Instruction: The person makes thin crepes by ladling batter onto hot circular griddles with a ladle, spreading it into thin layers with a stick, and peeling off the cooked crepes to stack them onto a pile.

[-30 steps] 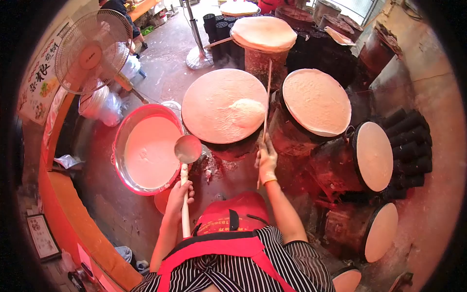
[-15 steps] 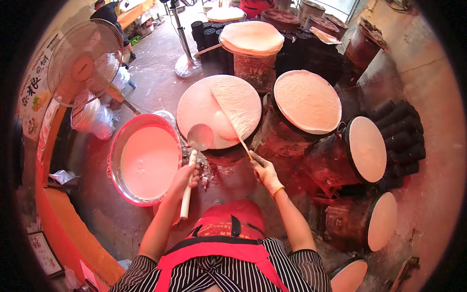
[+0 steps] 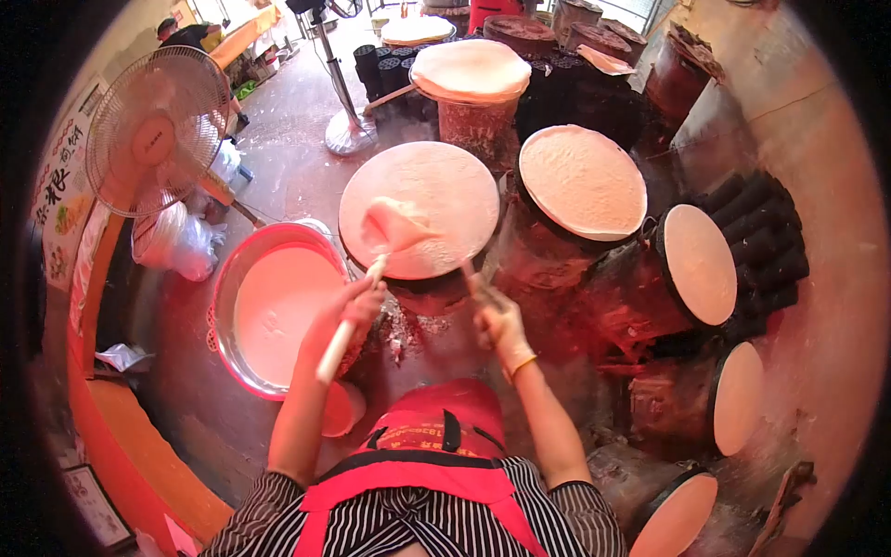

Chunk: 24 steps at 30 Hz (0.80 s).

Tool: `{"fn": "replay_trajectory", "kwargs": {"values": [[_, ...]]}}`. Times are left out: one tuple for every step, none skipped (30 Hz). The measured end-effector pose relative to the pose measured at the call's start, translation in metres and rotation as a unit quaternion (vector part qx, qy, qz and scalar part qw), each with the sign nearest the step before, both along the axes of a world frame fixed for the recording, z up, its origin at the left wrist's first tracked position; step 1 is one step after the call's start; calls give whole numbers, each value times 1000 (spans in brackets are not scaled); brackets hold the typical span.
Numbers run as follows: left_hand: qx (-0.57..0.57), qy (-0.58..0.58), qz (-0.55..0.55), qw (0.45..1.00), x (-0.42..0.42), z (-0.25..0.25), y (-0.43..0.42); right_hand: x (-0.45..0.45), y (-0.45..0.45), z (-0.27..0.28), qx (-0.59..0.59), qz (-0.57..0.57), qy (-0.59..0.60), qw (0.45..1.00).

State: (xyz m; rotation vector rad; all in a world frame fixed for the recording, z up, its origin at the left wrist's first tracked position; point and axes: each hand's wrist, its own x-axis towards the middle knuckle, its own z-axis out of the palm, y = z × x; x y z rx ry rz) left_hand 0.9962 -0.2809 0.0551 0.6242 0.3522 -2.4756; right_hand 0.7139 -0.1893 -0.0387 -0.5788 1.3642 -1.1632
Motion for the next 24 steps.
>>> {"fn": "replay_trajectory", "kwargs": {"values": [[-110,-82,-39,990,18,-10,8,-13,-5,-3,-2,-55,-21,998],[-98,-84,-35,991,29,-8,19,-17,-6,-9,0,-109,-40,993],[-63,-83,-59,993,40,-11,19,-10,-6,-49,-59,-95,93,989],[-30,-80,-82,993,52,-14,16,-1,1,-88,-118,-78,225,964],[-32,-79,-83,993,61,-16,12,27,19,-87,-159,-67,229,958],[-6,-102,-91,991,69,-18,9,49,42,-104,-136,-26,195,971],[23,-124,-101,987,75,-22,10,71,63,-88,-116,20,252,961],[27,-123,-104,987,81,-28,15,76,77,-101,-125,91,296,943],[-27,-224,-122,967,85,-35,22,75,79,-97,-115,97,281,948],[-86,-321,-138,933,83,-40,28,71,77,-88,-108,99,268,952],[-205,-441,-131,864,69,-22,48,57,66,-72,-142,55,276,949],[-318,-545,-120,767,56,5,72,38,51,-58,-173,7,285,943],[-320,-525,-130,778,48,22,80,12,32,-52,-178,-31,362,915],[-320,-505,-141,789,37,33,81,-18,15,-35,-119,-39,429,894],[-271,-446,-157,838,25,40,72,-52,-4,-35,-79,-35,544,835],[-218,-387,-170,880,15,41,60,-88,-23,-47,-118,-55,649,750],[-195,-306,-178,915,9,33,47,-122,-39,-44,-140,-55,700,698],[-105,-232,-142,956,-8,32,39,-156,-54,-40,-127,-25,721,681],[-77,-216,-136,964,-31,38,36,-181,-68,-29,-102,1,745,659],[-48,-201,-128,970,-54,44,34,-205,-79,-20,-77,28,766,637],[-48,-190,-113,974,-76,44,33,-235,-90,-26,-108,37,789,603],[-44,-179,-97,978,-98,43,34,-263,-100,-24,-79,92,801,586],[-27,-160,-82,983,-120,41,30,-291,-107,-25,-90,115,809,570],[-24,-164,-80,983,-141,43,29,-316,-110,-27,-100,141,814,555]]}}
